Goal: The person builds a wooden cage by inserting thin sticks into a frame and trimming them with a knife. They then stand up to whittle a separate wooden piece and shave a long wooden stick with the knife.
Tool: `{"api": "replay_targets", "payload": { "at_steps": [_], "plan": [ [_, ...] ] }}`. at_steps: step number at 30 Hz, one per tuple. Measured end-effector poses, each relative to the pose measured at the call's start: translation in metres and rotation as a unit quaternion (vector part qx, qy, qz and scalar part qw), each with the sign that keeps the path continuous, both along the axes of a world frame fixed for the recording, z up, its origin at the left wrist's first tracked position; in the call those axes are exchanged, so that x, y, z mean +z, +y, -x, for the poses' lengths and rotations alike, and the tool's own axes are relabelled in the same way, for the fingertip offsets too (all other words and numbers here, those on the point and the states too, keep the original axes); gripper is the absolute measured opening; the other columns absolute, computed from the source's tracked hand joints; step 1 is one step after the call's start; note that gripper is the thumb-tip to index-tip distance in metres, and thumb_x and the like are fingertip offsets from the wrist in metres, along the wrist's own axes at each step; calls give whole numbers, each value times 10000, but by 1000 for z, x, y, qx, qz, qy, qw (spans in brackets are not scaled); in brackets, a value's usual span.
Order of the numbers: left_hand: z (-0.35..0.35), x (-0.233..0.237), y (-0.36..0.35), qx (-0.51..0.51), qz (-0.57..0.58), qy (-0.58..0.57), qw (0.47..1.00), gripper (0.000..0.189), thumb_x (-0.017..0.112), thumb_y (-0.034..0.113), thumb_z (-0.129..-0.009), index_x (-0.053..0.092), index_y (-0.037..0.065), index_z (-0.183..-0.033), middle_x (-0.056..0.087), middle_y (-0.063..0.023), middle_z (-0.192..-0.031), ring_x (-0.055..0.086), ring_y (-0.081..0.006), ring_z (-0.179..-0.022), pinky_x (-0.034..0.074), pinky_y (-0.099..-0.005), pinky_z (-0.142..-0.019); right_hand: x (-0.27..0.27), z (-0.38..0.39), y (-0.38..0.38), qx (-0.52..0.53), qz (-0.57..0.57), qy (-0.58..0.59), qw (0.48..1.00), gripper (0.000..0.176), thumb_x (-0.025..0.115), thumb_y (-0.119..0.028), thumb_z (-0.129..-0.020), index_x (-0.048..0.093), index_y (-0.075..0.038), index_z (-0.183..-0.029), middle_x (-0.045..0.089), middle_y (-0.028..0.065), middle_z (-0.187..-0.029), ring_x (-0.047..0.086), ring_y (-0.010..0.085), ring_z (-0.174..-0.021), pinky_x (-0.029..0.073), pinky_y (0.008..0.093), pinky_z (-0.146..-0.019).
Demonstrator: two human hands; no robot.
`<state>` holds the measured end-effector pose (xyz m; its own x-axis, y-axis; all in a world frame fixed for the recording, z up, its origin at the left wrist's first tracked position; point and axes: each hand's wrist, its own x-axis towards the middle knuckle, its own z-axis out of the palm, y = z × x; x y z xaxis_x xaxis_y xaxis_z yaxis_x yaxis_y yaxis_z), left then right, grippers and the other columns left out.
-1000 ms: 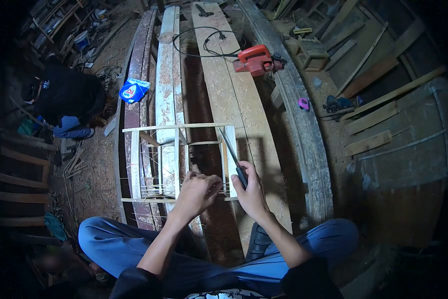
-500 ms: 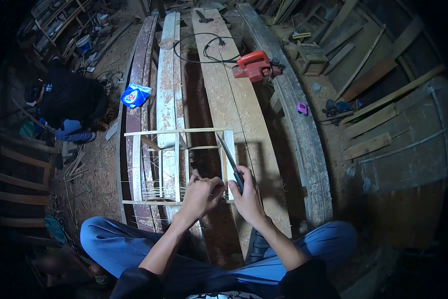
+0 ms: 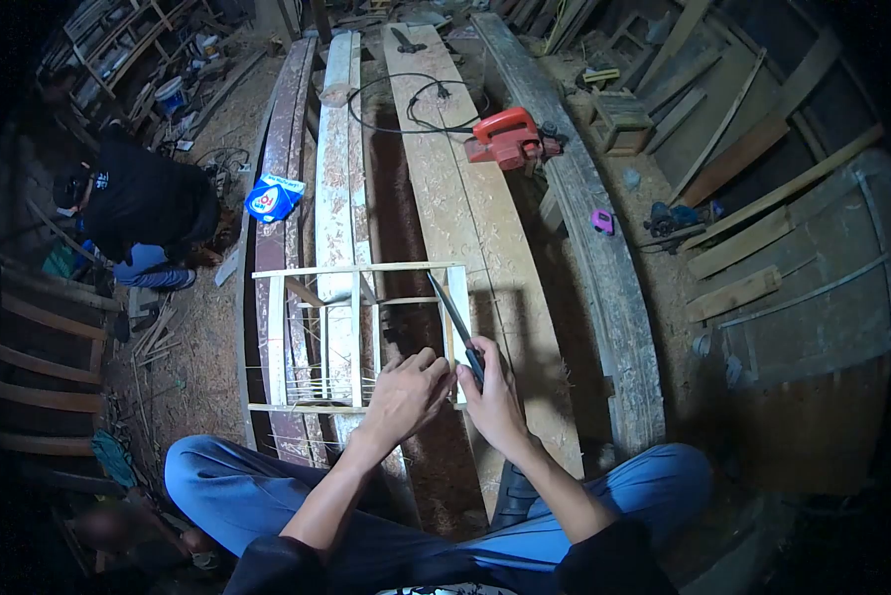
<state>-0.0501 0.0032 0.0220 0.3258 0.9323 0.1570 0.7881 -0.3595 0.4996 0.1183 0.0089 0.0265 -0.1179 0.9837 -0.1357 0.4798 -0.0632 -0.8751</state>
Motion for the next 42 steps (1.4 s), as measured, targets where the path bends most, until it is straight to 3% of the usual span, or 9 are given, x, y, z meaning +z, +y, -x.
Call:
{"api": "replay_targets", "payload": {
  "at_steps": [8, 11, 15, 17, 19, 21, 29, 35, 42],
  "plan": [
    [4, 16, 6, 1, 50, -46, 998, 173, 593, 225, -1004, 568, 56, -977, 602, -167, -832, 644, -369, -827, 493, -462, -750, -9, -3, -2, 7, -23, -4, 1000, 395, 603, -154, -1017, 454, -28, -1361, 634, 227, -1173, 644, 371, -1077, 507, 444, -915],
    [8, 19, 7, 16, 37, -67, 997, 152, 587, 189, -1001, 588, 40, -1031, 652, -172, -907, 670, -383, -847, 511, -482, -752, -8, -2, -3, -15, -61, 0, 998, 375, 601, -145, -1016, 474, -29, -1350, 638, 186, -1010, 649, 290, -909, 508, 425, -844],
    [7, 19, 7, 63, 104, -179, 976, 142, 583, 139, -997, 581, 0, -1025, 649, -207, -937, 638, -431, -905, 500, -503, -786, -8, -6, -4, -63, -110, 5, 992, 362, 530, -249, -1061, 485, -35, -1349, 668, 235, -1050, 684, 398, -945, 528, 469, -803],
    [6, 19, 9, 68, 88, -212, 971, 141, 584, 130, -995, 584, -8, -1024, 647, -219, -944, 631, -441, -918, 497, -509, -793, -9, -9, -5, -15, -175, -32, 984, 342, 542, -217, -1053, 498, -49, -1348, 671, 233, -1050, 685, 397, -946, 529, 474, -804],
    [6, 19, 9, 82, 82, -239, 964, 121, 595, 108, -982, 594, -4, -1029, 646, -217, -934, 629, -434, -887, 481, -505, -787, 0, -6, -9, 56, -131, -74, 987, 328, 590, -175, -1021, 534, -75, -1329, 684, 190, -1077, 681, 383, -952, 533, 491, -788],
    [7, 19, 7, 87, 85, -225, 967, 112, 600, 106, -978, 605, 2, -1020, 646, -213, -915, 627, -422, -859, 464, -488, -766, -1, -1, -12, 93, -232, -133, 959, 326, 590, -174, -1020, 542, -87, -1330, 693, 173, -1049, 681, 390, -912, 538, 503, -755],
    [4, 17, 1, 132, 117, -206, 962, 91, 613, 120, -977, 652, 38, -983, 642, -178, -810, 588, -347, -761, 370, -392, -741, 15, 18, -19, 81, -155, -137, 975, 332, 560, -183, -1029, 537, -66, -1338, 668, 254, -1006, 674, 459, -830, 544, 558, -704],
    [3, 13, -1, 150, 124, -244, 950, 128, 607, 157, -995, 677, 52, -1014, 645, -150, -813, 567, -308, -765, 334, -397, -830, -6, 8, -21, 104, -189, -183, 959, 345, 603, -183, -1009, 581, -98, -1343, 673, 199, -1002, 681, 417, -754, 555, 521, -613],
    [4, 13, -2, 142, 133, -243, 950, 163, 596, 170, -1006, 713, 56, -997, 651, -146, -836, 532, -303, -761, 313, -393, -834, -4, -20, -9, 153, -298, -253, 907, 402, 684, -129, -920, 624, -142, -1317, 656, 83, -927, 692, 263, -693, 568, 387, -539]
  ]
}}
